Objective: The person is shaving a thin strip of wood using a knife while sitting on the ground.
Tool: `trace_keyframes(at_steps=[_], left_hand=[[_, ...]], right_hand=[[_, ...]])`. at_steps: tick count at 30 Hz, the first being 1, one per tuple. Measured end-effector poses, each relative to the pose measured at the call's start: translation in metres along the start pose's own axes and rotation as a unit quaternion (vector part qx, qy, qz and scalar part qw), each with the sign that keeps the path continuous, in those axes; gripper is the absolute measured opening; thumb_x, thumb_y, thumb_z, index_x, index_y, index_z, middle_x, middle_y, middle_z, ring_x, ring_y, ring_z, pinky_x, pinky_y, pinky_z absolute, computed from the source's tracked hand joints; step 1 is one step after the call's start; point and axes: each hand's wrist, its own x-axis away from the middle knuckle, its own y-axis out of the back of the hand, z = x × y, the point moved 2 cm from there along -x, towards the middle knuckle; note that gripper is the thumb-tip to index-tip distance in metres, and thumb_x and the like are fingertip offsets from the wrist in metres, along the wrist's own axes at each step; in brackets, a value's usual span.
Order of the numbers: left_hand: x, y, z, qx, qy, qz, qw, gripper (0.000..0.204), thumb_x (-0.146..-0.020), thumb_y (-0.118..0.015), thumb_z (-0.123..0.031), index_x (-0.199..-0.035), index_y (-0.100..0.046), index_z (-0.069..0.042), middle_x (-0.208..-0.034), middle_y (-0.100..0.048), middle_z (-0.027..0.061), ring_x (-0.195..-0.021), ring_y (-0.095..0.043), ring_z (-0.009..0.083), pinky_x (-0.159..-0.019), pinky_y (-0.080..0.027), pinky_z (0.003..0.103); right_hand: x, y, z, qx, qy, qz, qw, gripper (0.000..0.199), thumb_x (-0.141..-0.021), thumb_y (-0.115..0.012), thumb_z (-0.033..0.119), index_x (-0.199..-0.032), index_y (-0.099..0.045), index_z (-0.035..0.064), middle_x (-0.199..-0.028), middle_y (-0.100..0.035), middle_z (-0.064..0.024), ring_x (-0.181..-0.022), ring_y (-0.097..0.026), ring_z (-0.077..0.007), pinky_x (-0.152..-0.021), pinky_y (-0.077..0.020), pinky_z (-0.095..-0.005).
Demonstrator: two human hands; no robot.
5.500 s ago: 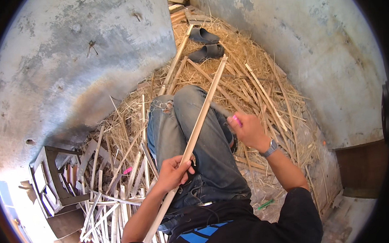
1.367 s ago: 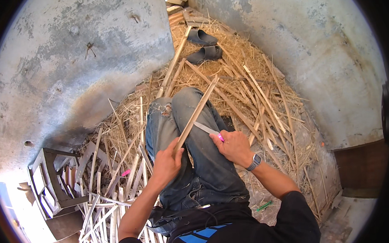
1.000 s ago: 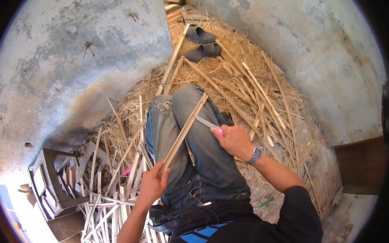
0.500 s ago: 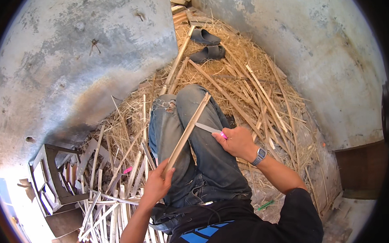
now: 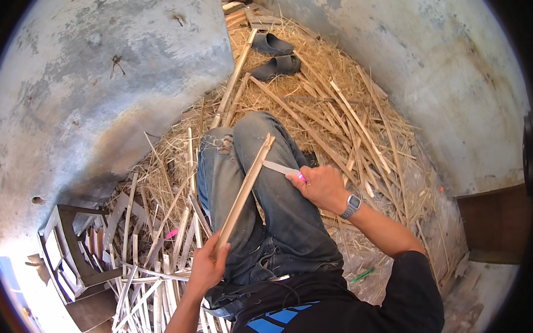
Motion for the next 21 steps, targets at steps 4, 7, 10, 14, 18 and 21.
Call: trace_keyframes(at_steps=[4, 7, 10, 14, 18, 21], left_hand=[[0.013, 0.008, 0.008, -0.010, 0.009, 0.003, 1.000, 0.038, -0.103, -0.068, -0.017, -0.135, -0.065, 0.002, -0.078, -0.071, 0.0174, -0.066, -0.066, 0.0175, -0.065, -0.053, 0.034], [0.011, 0.010, 0.002, -0.003, 0.009, 0.001, 1.000, 0.039, -0.103, -0.068, -0.016, -0.136, -0.064, 0.003, -0.080, -0.071, 0.0166, -0.068, -0.065, 0.0156, -0.066, -0.053, 0.032], [0.007, 0.006, 0.004, 0.011, -0.007, -0.001, 1.000, 0.039, -0.103, -0.067, -0.016, -0.137, -0.063, 0.003, -0.084, -0.072, 0.0140, -0.071, -0.065, 0.0150, -0.067, -0.052, 0.032], [-0.002, 0.004, 0.019, 0.063, -0.002, 0.030, 0.998, 0.038, -0.104, -0.067, -0.017, -0.137, -0.064, 0.002, -0.086, -0.072, 0.0062, -0.071, -0.063, 0.0130, -0.066, -0.051, 0.030], [-0.011, 0.001, 0.020, 0.118, 0.063, 0.075, 0.988, 0.037, -0.105, -0.067, -0.018, -0.136, -0.064, 0.000, -0.078, -0.064, -0.0016, -0.066, -0.055, 0.0068, -0.060, -0.045, 0.025], [-0.013, -0.003, 0.022, 0.172, 0.089, 0.077, 0.978, 0.035, -0.105, -0.068, -0.020, -0.136, -0.065, -0.003, -0.071, -0.056, -0.0043, -0.058, -0.048, 0.0033, -0.052, -0.038, 0.022]], right_hand=[[-0.008, 0.004, 0.002, 0.001, -0.002, -0.009, 1.000, 0.060, -0.101, -0.059, 0.060, -0.074, -0.066, 0.0061, -0.059, -0.065, -0.0192, -0.056, -0.068, -0.0385, -0.053, -0.0534, -0.0513], [-0.010, 0.001, 0.002, -0.012, -0.004, -0.017, 1.000, 0.060, -0.101, -0.059, 0.059, -0.075, -0.067, 0.0062, -0.059, -0.065, -0.0197, -0.057, -0.069, -0.0389, -0.052, -0.0528, -0.0514], [-0.009, -0.008, -0.003, -0.065, -0.023, -0.017, 0.997, 0.057, -0.102, -0.061, 0.054, -0.072, -0.066, 0.0054, -0.063, -0.065, -0.0209, -0.056, -0.067, -0.0388, -0.051, -0.0504, -0.0505], [-0.010, -0.022, -0.015, -0.505, -0.086, -0.096, 0.854, 0.062, -0.107, -0.055, 0.056, -0.070, -0.058, 0.0061, -0.056, -0.056, -0.0103, -0.046, -0.054, -0.0239, -0.045, -0.0415, -0.0389], [-0.015, -0.012, -0.037, -0.664, -0.168, -0.065, 0.725, 0.063, -0.111, -0.046, 0.057, -0.069, -0.049, 0.0101, -0.056, -0.041, 0.0022, -0.048, -0.039, -0.0106, -0.047, -0.0326, -0.0265], [-0.016, -0.006, -0.020, -0.551, -0.120, -0.041, 0.825, 0.065, -0.112, -0.042, 0.057, -0.070, -0.050, 0.0087, -0.058, -0.041, 0.0028, -0.052, -0.039, -0.0090, -0.051, -0.0334, -0.0249]])
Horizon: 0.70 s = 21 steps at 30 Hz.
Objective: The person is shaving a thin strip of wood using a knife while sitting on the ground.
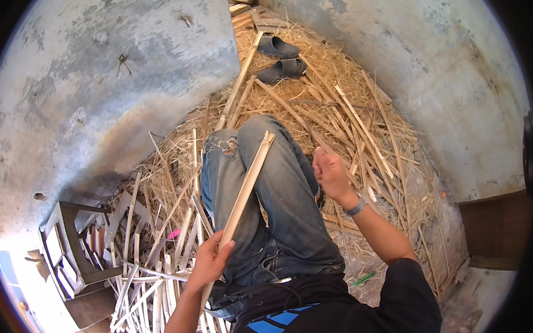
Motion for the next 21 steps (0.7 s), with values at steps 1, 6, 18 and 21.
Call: trace_keyframes(at_steps=[1, 6, 18, 21], left_hand=[[-0.001, -0.002, 0.000, 0.020, 0.016, 0.021, 0.999, 0.035, -0.107, -0.065, -0.020, -0.138, -0.063, -0.005, -0.067, -0.051, -0.0054, -0.054, -0.044, 0.0032, -0.048, -0.034, 0.023], [-0.018, -0.014, -0.026, 0.187, 0.105, 0.155, 0.964, 0.039, -0.111, -0.058, -0.023, -0.147, -0.055, -0.009, -0.061, -0.040, -0.0068, -0.043, -0.036, 0.0048, -0.040, -0.028, 0.024], [-0.063, -0.026, -0.024, 0.414, 0.135, 0.350, 0.830, 0.045, -0.115, -0.047, -0.025, -0.157, -0.043, -0.009, -0.063, -0.031, -0.0050, -0.041, -0.030, 0.0045, -0.036, -0.024, 0.022], [-0.066, -0.027, -0.022, 0.416, 0.130, 0.352, 0.828, 0.046, -0.115, -0.047, -0.025, -0.157, -0.042, -0.009, -0.063, -0.032, -0.0046, -0.040, -0.029, 0.0042, -0.035, -0.024, 0.022]], right_hand=[[0.002, -0.005, 0.001, 0.045, 0.011, 0.020, 0.999, 0.066, -0.113, -0.041, 0.057, -0.070, -0.051, 0.0073, -0.059, -0.043, 0.0020, -0.053, -0.041, -0.0093, -0.053, -0.0347, -0.0254], [0.007, -0.015, 0.010, 0.151, 0.033, 0.038, 0.987, 0.067, -0.114, -0.040, 0.053, -0.078, -0.064, 0.0013, -0.061, -0.049, -0.0014, -0.058, -0.048, -0.0116, -0.058, -0.0383, -0.0301], [-0.033, -0.004, 0.021, 0.330, 0.114, -0.056, 0.935, 0.044, -0.111, -0.052, 0.038, -0.090, -0.067, 0.0022, -0.066, -0.062, -0.0212, -0.059, -0.062, -0.0393, -0.057, -0.0455, -0.0472], [-0.045, -0.009, 0.022, 0.378, 0.127, -0.071, 0.915, 0.042, -0.111, -0.052, 0.036, -0.089, -0.066, 0.0030, -0.068, -0.062, -0.0244, -0.062, -0.061, -0.0459, -0.057, -0.0458, -0.0524]])
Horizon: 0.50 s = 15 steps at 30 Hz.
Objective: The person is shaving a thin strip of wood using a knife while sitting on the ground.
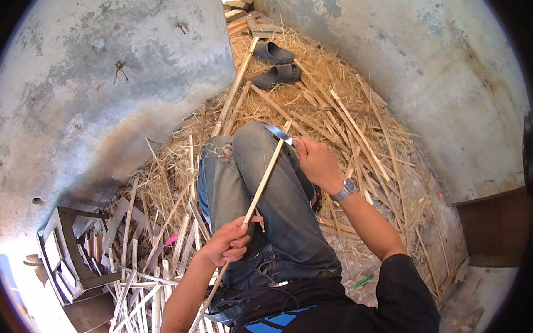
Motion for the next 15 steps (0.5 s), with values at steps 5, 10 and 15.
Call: trace_keyframes(at_steps=[5, 10, 15], left_hand=[[-0.003, 0.003, 0.002, 0.001, -0.002, 0.004, 1.000, 0.046, -0.115, -0.046, -0.024, -0.158, -0.041, -0.010, -0.063, -0.032, -0.0040, -0.040, -0.029, 0.0040, -0.035, -0.025, 0.022], [-0.002, 0.005, 0.003, 0.001, -0.003, -0.007, 1.000, 0.046, -0.115, -0.046, -0.022, -0.158, -0.041, -0.009, -0.062, -0.032, -0.0039, -0.040, -0.029, 0.0038, -0.035, -0.024, 0.022], [-0.005, 0.007, 0.001, 0.017, 0.001, 0.005, 1.000, 0.046, -0.114, -0.047, -0.021, -0.158, -0.041, -0.009, -0.062, -0.032, -0.0040, -0.040, -0.028, 0.0035, -0.035, -0.023, 0.022]], right_hand=[[0.001, -0.013, -0.005, -0.069, 0.010, 0.011, 0.997, 0.043, -0.111, -0.052, 0.035, -0.087, -0.066, 0.0022, -0.069, -0.062, -0.0251, -0.063, -0.062, -0.0469, -0.058, -0.0465, -0.0536], [0.018, -0.014, 0.001, -0.059, 0.055, 0.028, 0.996, 0.045, -0.111, -0.051, 0.033, -0.088, -0.069, -0.0004, -0.069, -0.062, -0.0247, -0.061, -0.062, -0.0456, -0.056, -0.0462, -0.0509], [-0.002, -0.010, 0.000, -0.080, 0.008, 0.015, 0.997, 0.043, -0.112, -0.050, 0.030, -0.090, -0.067, -0.0023, -0.071, -0.061, -0.0283, -0.063, -0.061, -0.0470, -0.059, -0.0460, -0.0500]])
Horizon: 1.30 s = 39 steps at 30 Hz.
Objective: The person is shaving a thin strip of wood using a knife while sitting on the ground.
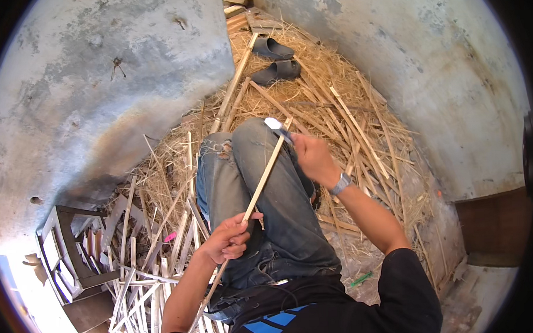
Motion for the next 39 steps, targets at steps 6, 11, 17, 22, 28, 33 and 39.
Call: trace_keyframes(at_steps=[6, 11, 17, 22, 28, 33, 39], left_hand=[[-0.002, -0.002, 0.000, -0.006, -0.004, -0.010, 1.000, 0.047, -0.114, -0.048, -0.021, -0.159, -0.040, -0.009, -0.062, -0.033, -0.0040, -0.040, -0.029, 0.0033, -0.035, -0.023, 0.022], [-0.005, -0.004, -0.001, -0.004, -0.003, -0.005, 1.000, 0.048, -0.114, -0.048, -0.022, -0.160, -0.038, -0.009, -0.062, -0.033, -0.0042, -0.040, -0.029, 0.0031, -0.034, -0.023, 0.022], [-0.016, -0.007, -0.005, 0.016, -0.002, 0.008, 1.000, 0.047, -0.114, -0.047, -0.022, -0.159, -0.039, -0.009, -0.063, -0.033, -0.0045, -0.040, -0.028, 0.0029, -0.034, -0.023, 0.022], [-0.029, -0.002, -0.017, 0.003, -0.006, 0.014, 1.000, 0.045, -0.115, -0.046, -0.023, -0.158, -0.040, -0.009, -0.064, -0.032, -0.0048, -0.040, -0.028, 0.0026, -0.034, -0.022, 0.022], [-0.031, -0.006, -0.018, 0.037, 0.007, 0.015, 0.999, 0.044, -0.115, -0.044, -0.023, -0.157, -0.041, -0.009, -0.064, -0.031, -0.0049, -0.040, -0.028, 0.0032, -0.033, -0.024, 0.022], [-0.029, -0.002, -0.019, 0.025, -0.005, 0.021, 0.999, 0.045, -0.116, -0.041, -0.023, -0.158, -0.039, -0.008, -0.065, -0.032, -0.0051, -0.040, -0.029, 0.0027, -0.034, -0.024, 0.021], [-0.034, -0.003, -0.018, 0.032, -0.012, 0.037, 0.999, 0.045, -0.115, -0.046, -0.025, -0.156, -0.041, -0.007, -0.065, -0.033, -0.0049, -0.040, -0.029, 0.0033, -0.034, -0.024, 0.022]], right_hand=[[-0.008, 0.007, 0.004, 0.058, 0.014, 0.015, 0.998, 0.043, -0.111, -0.047, 0.030, -0.093, -0.070, -0.0012, -0.075, -0.064, -0.0281, -0.068, -0.066, -0.0473, -0.062, -0.0506, -0.0532], [0.023, -0.023, 0.006, -0.028, 0.100, -0.009, 0.995, 0.039, -0.110, -0.048, 0.031, -0.103, -0.076, 0.0040, -0.079, -0.068, -0.0266, -0.070, -0.067, -0.0467, -0.063, -0.0522, -0.0534], [-0.014, 0.011, -0.003, 0.036, -0.035, -0.004, 0.999, 0.037, -0.109, -0.052, 0.033, -0.096, -0.073, 0.0053, -0.078, -0.067, -0.0252, -0.072, -0.068, -0.0455, -0.064, -0.0519, -0.0540], [0.035, -0.016, 0.019, 0.003, 0.049, 0.080, 0.996, 0.032, -0.109, -0.051, 0.027, -0.101, -0.074, 0.0058, -0.080, -0.068, -0.0253, -0.071, -0.067, -0.0459, -0.063, -0.0528, -0.0521], [0.010, -0.001, 0.005, 0.046, 0.001, 0.069, 0.997, 0.035, -0.110, -0.048, 0.027, -0.108, -0.074, 0.0041, -0.091, -0.071, -0.0274, -0.082, -0.070, -0.0464, -0.071, -0.0553, -0.0511], [0.025, 0.001, 0.024, 0.037, 0.032, 0.096, 0.994, 0.035, -0.109, -0.055, 0.032, -0.098, -0.072, 0.0044, -0.076, -0.067, -0.0254, -0.068, -0.069, -0.0445, -0.061, -0.0525, -0.0509], [0.050, -0.012, 0.039, 0.086, 0.099, 0.132, 0.983, 0.040, -0.104, -0.065, 0.036, -0.082, -0.064, 0.0022, -0.060, -0.057, -0.0221, -0.054, -0.061, -0.0385, -0.052, -0.0456, -0.0461]])
